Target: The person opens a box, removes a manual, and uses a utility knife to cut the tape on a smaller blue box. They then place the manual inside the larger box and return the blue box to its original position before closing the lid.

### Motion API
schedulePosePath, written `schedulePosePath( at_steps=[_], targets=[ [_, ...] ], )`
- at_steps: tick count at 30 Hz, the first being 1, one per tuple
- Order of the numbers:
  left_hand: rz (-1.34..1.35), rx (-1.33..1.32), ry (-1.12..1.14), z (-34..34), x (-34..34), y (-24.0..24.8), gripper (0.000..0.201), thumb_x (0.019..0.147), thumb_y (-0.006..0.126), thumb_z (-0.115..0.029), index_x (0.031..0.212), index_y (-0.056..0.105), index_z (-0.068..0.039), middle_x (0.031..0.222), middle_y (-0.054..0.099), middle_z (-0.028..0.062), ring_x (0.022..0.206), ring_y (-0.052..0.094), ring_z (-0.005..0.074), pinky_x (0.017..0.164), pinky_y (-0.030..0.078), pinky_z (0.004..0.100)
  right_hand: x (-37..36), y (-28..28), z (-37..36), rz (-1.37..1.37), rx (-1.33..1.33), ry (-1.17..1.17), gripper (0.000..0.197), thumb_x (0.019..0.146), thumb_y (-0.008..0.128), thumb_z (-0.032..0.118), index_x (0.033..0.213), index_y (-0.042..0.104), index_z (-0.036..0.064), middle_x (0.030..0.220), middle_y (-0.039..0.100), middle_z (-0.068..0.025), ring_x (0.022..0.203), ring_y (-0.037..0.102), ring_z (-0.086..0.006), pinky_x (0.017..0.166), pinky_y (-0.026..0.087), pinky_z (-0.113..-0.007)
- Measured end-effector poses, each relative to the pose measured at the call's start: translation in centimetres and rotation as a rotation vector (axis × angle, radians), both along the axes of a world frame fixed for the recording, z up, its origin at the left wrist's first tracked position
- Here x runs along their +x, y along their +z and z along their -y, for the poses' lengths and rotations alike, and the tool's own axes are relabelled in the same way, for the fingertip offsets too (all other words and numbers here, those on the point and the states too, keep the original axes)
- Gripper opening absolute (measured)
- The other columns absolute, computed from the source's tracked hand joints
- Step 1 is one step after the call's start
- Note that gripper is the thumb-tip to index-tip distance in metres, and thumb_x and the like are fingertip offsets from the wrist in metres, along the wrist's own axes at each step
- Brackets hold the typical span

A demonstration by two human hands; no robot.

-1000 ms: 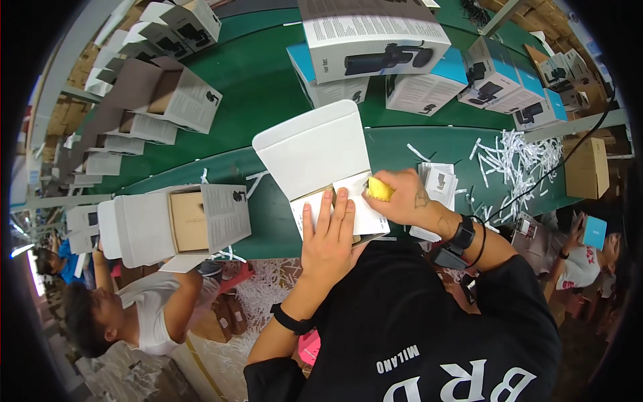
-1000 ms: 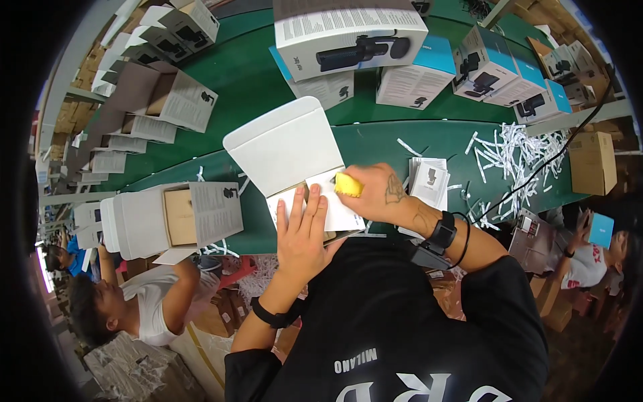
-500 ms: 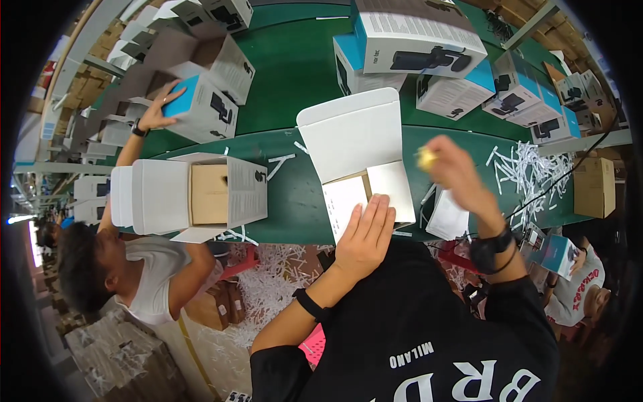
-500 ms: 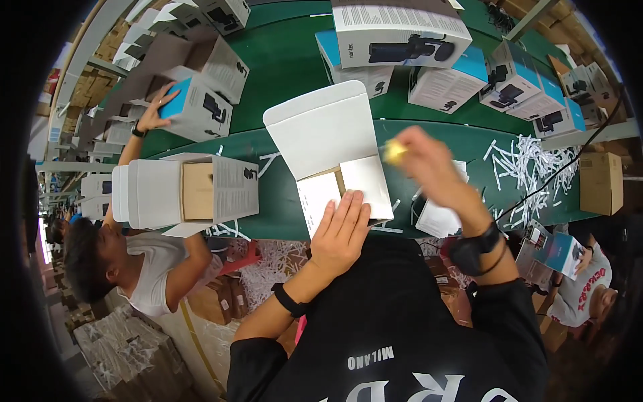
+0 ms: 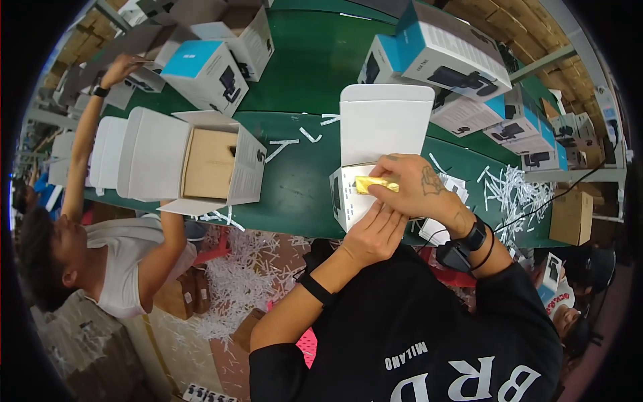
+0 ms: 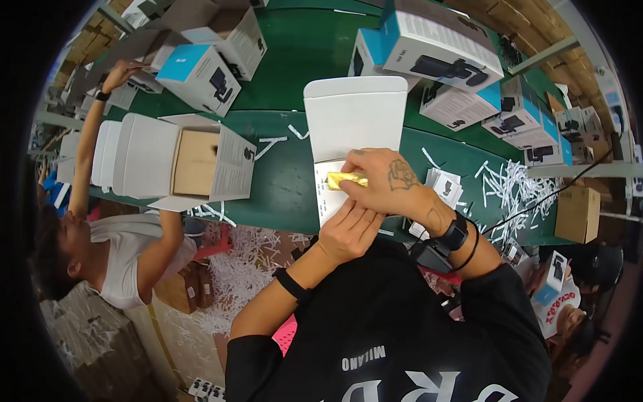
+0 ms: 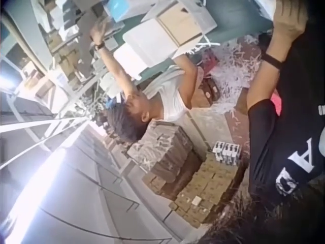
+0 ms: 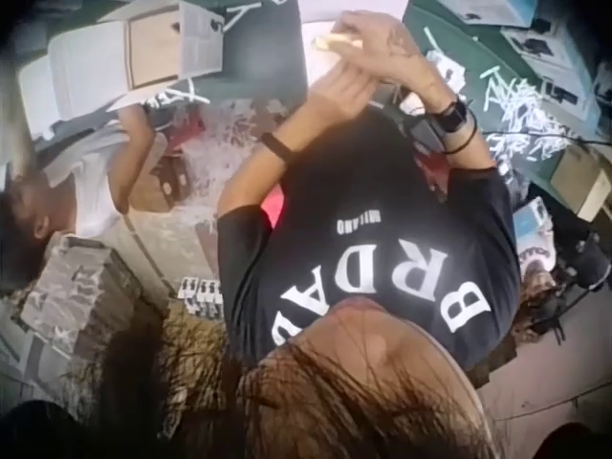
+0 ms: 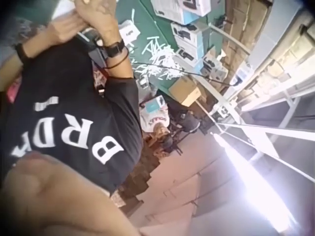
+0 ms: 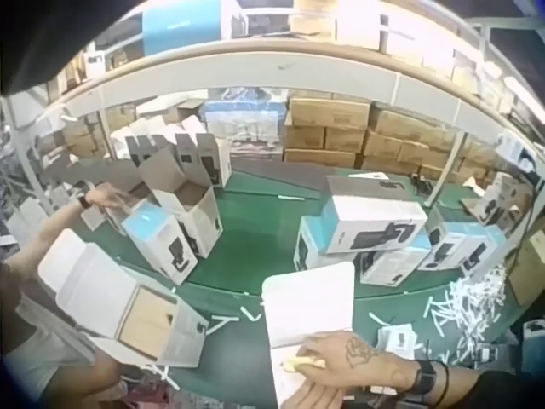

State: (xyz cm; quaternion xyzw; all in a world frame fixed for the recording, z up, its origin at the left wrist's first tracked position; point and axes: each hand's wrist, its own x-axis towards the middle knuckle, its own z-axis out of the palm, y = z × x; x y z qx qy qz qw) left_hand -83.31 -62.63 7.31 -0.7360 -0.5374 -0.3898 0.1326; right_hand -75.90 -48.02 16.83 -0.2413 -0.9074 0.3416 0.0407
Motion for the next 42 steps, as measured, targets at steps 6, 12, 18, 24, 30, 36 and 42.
schedulePosePath(
  at_steps=[6,12,18,24,30,36,42],
  targets=[
    [-0.001,0.005,-0.019,0.0,-0.8,0.1,0.023,0.084,0.064,-0.009,0.102,0.076,0.0,0.099,0.074,0.0139,0.097,0.072,0.0297,0.095,0.056,0.0403,-1.1,-1.1,1.0,0.0,-0.116,-0.123,0.024,0.083,0.072,0.026,0.093,0.068,0.0039,0.085,0.07,-0.0158,0.078,0.069,-0.0347,0.072,0.054,-0.042],
    [-0.012,0.014,-0.067,0.1,-1.4,-0.9,0.025,0.081,0.065,-0.008,0.102,0.076,0.001,0.102,0.074,0.0161,0.098,0.073,0.0302,0.093,0.057,0.0425,-2.5,-2.4,2.9,-0.163,-0.002,-0.063,0.03,0.081,0.075,0.029,0.096,0.067,0.0045,0.089,0.07,-0.0146,0.077,0.069,-0.0339,0.069,0.054,-0.041],
    [0.005,0.014,-0.089,0.6,-1.7,-1.0,0.029,0.081,0.064,-0.008,0.106,0.075,0.003,0.109,0.073,0.0209,0.104,0.072,0.0344,0.094,0.057,0.048,-4.3,-2.2,4.1,-0.021,0.212,0.146,0.037,0.078,0.078,0.036,0.093,0.066,0.0045,0.089,0.069,-0.0127,0.073,0.067,-0.0334,0.065,0.053,-0.041],
    [0.015,-0.032,-0.044,1.2,-2.3,-0.4,0.03,0.087,0.06,-0.011,0.11,0.072,0.005,0.117,0.071,0.021,0.116,0.068,0.0355,0.104,0.05,0.0491,1.2,0.8,0.1,-0.485,-0.687,-0.04,0.027,0.074,0.086,0.015,0.092,0.071,0.0019,0.079,0.066,-0.0009,0.072,0.061,-0.0087,0.061,0.05,-0.028],
    [-0.066,-0.048,-0.072,1.3,-3.0,1.1,0.027,0.09,0.058,-0.012,0.108,0.071,0.003,0.124,0.069,0.0192,0.122,0.064,0.0323,0.107,0.047,0.0454,9.7,0.0,-10.9,0.058,-0.126,-0.593,0.033,0.09,0.073,0.027,0.111,0.071,0.0018,0.082,0.068,-0.0047,0.073,0.064,-0.0111,0.065,0.05,-0.029],
    [-0.146,-0.151,-0.185,0.8,-5.3,1.5,0.035,0.09,0.062,-0.015,0.12,0.066,0.004,0.13,0.065,0.022,0.121,0.064,0.0355,0.106,0.046,0.0453,2.3,-2.1,-9.6,-0.562,-0.605,-0.787,0.029,0.1,0.063,0.03,0.109,0.072,0.0036,0.079,0.066,-0.0009,0.06,0.055,-0.01,0.053,0.039,-0.026],
    [1.471,-0.684,-0.314,1.4,-5.4,5.4,0.03,0.095,0.07,-0.015,0.119,0.066,0.002,0.111,0.071,0.0102,0.098,0.067,0.0174,0.087,0.053,0.0319,6.9,2.4,2.2,-0.321,-0.024,-0.3,0.019,0.089,0.075,0.022,0.093,0.075,0.0034,0.085,0.066,-0.0063,0.066,0.061,-0.0161,0.057,0.047,-0.034]
  ],
)
